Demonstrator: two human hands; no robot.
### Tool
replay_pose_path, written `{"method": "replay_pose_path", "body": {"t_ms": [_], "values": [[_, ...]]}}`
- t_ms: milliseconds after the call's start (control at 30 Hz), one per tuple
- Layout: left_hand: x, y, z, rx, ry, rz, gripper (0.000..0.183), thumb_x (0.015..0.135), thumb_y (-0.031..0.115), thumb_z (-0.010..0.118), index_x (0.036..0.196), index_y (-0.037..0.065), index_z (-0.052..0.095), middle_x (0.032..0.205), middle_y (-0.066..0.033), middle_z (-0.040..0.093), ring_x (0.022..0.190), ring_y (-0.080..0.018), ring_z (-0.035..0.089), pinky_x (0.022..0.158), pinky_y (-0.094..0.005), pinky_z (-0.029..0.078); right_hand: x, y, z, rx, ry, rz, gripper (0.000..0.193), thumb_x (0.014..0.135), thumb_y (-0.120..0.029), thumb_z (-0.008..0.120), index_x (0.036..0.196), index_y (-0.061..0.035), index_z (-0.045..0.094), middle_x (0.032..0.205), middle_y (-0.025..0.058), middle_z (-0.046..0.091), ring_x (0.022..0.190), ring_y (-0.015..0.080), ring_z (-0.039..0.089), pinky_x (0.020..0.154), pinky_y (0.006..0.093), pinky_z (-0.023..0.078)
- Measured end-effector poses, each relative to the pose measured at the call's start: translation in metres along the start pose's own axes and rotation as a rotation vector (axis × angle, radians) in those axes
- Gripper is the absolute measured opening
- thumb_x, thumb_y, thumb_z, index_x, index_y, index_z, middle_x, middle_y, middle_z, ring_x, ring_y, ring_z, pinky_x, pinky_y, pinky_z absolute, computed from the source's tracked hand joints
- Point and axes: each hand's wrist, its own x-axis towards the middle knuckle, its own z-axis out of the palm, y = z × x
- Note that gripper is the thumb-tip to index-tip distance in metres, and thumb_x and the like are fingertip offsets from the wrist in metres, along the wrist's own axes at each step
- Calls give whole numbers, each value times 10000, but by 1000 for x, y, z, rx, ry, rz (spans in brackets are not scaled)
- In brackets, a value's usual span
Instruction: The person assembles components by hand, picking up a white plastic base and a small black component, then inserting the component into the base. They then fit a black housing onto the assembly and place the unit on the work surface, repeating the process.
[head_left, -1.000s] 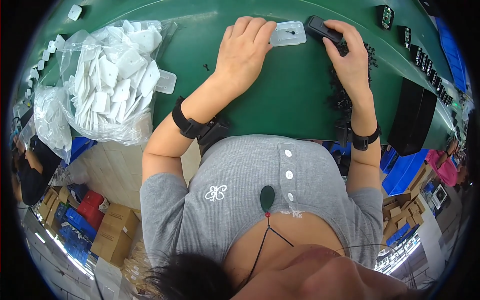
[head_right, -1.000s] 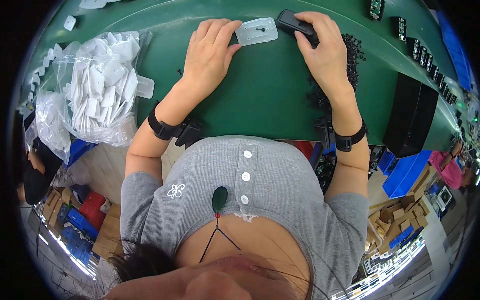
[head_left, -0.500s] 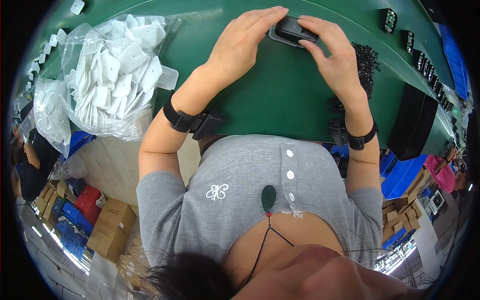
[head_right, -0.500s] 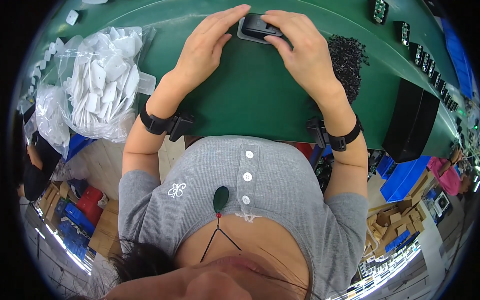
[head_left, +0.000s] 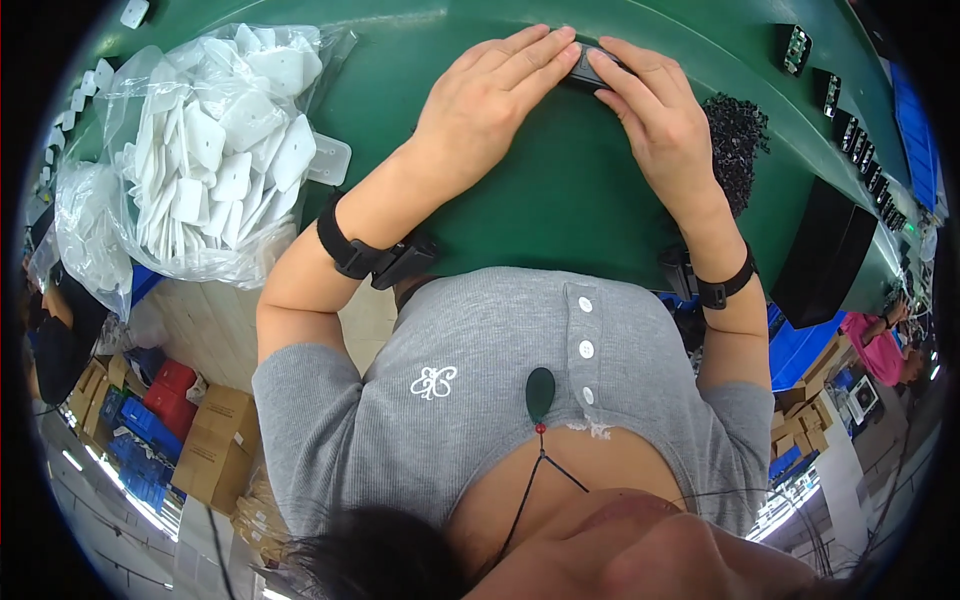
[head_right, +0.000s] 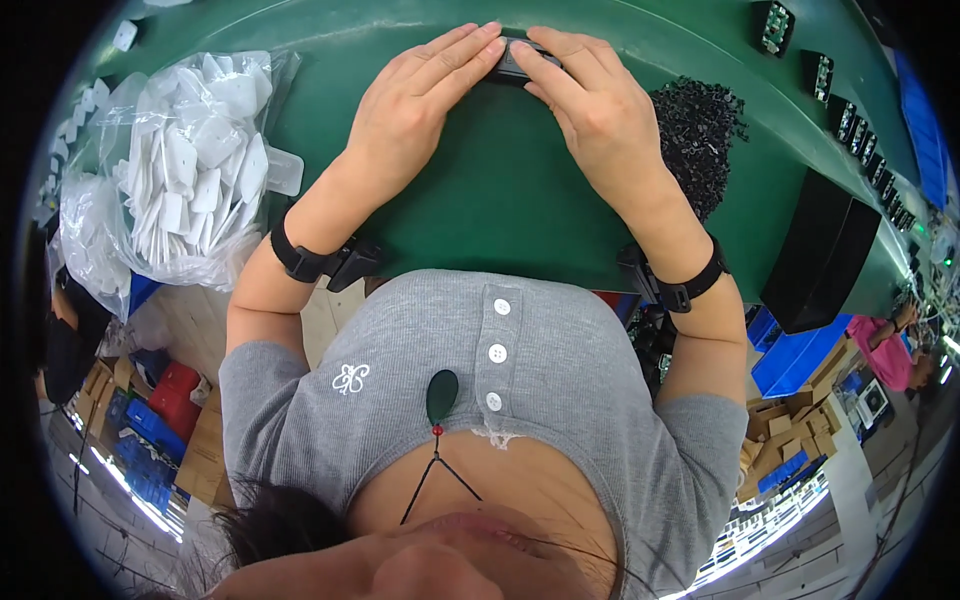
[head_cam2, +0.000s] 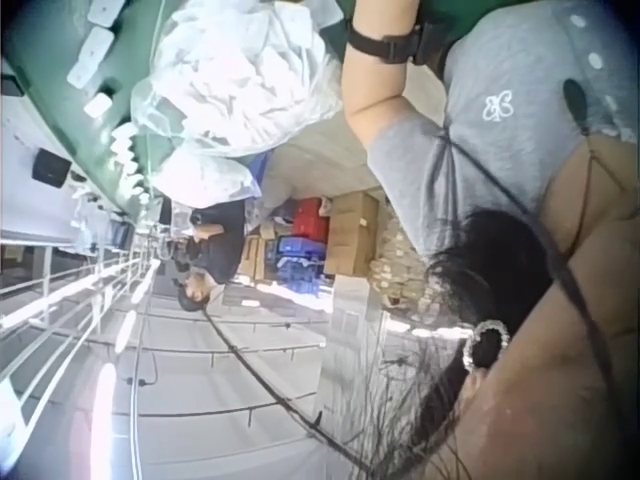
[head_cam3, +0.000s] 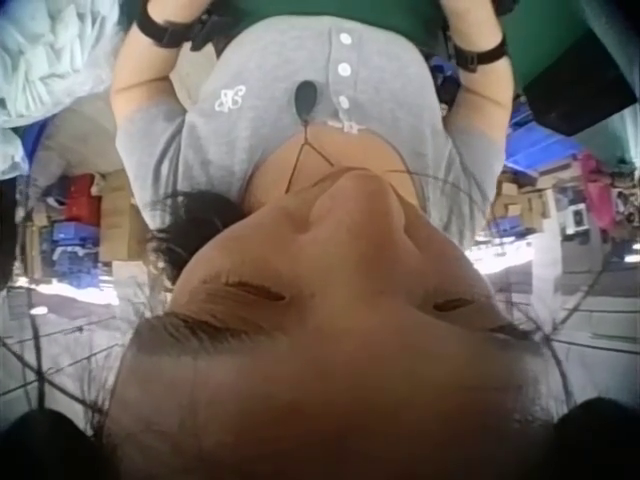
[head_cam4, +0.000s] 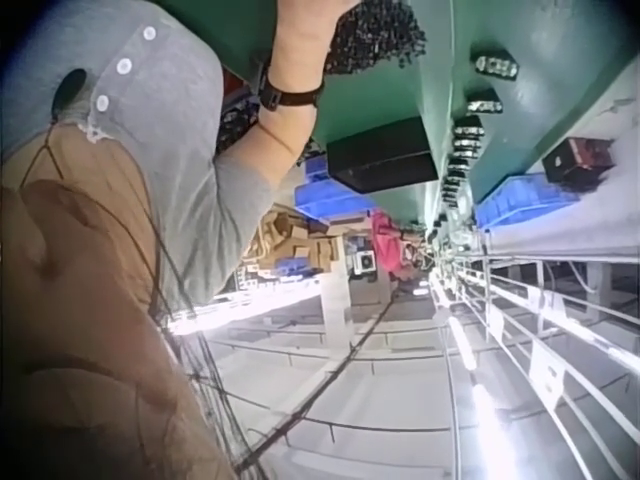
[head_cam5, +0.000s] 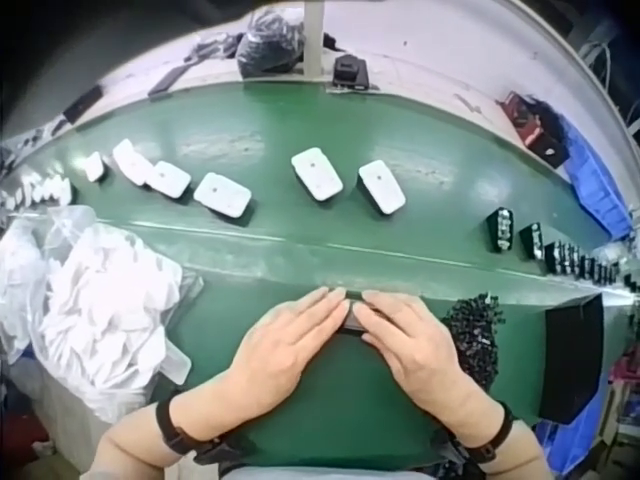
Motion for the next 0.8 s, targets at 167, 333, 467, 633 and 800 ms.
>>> {"method": "replay_pose_path", "body": {"t_ms": [167, 333, 467, 633, 800], "values": [[12, 10, 14, 142, 136, 19, 403, 762, 149, 647, 1126, -16, 598, 1150, -121, 619, 1036, -274, 602, 864, -377, 493, 15, 15, -16, 300, -121, 135, 341, 805, -36, 725, 1141, -19, 671, 1117, 80, 681, 1053, 209, 630, 911, 300, 485], [26, 1, 13, -118, 167, -157, 315, 776, 216, 727, 993, 7, 638, 981, -118, 648, 930, -298, 604, 793, -387, 495, 11, 19, -15, 983, -60, 565, 466, 935, -76, 632, 1372, -8, 490, 1304, 103, 555, 1147, 150, 536, 993, 277, 407], [18, 11, 13, -446, 161, -360, 349, 804, 279, 764, 981, 3, 642, 899, -135, 645, 844, -320, 613, 723, -384, 502, 1, -5, 3, 1035, 93, 608, 475, 968, -141, 611, 1401, -27, 451, 1311, 73, 539, 1200, 174, 511, 1043, 314, 372], [-9, 9, -46, -50, 317, -232, 389, 807, 252, 756, 1102, 45, 610, 1052, -151, 627, 942, -328, 608, 812, -397, 492, 17, 21, -18, 934, 205, 475, 400, 983, -126, 582, 1361, -27, 498, 1247, 90, 593, 1144, 170, 555, 1019, 311, 405], [-74, -32, -133, 506, 367, -427, 353, 779, 124, 736, 1096, 39, 607, 1076, -151, 621, 1006, -343, 575, 872, -428, 459, 40, 87, -60, 499, 237, 538, 384, 952, -140, 634, 1329, -74, 595, 1059, 31, 641, 952, 98, 579, 869, 224, 451]]}}
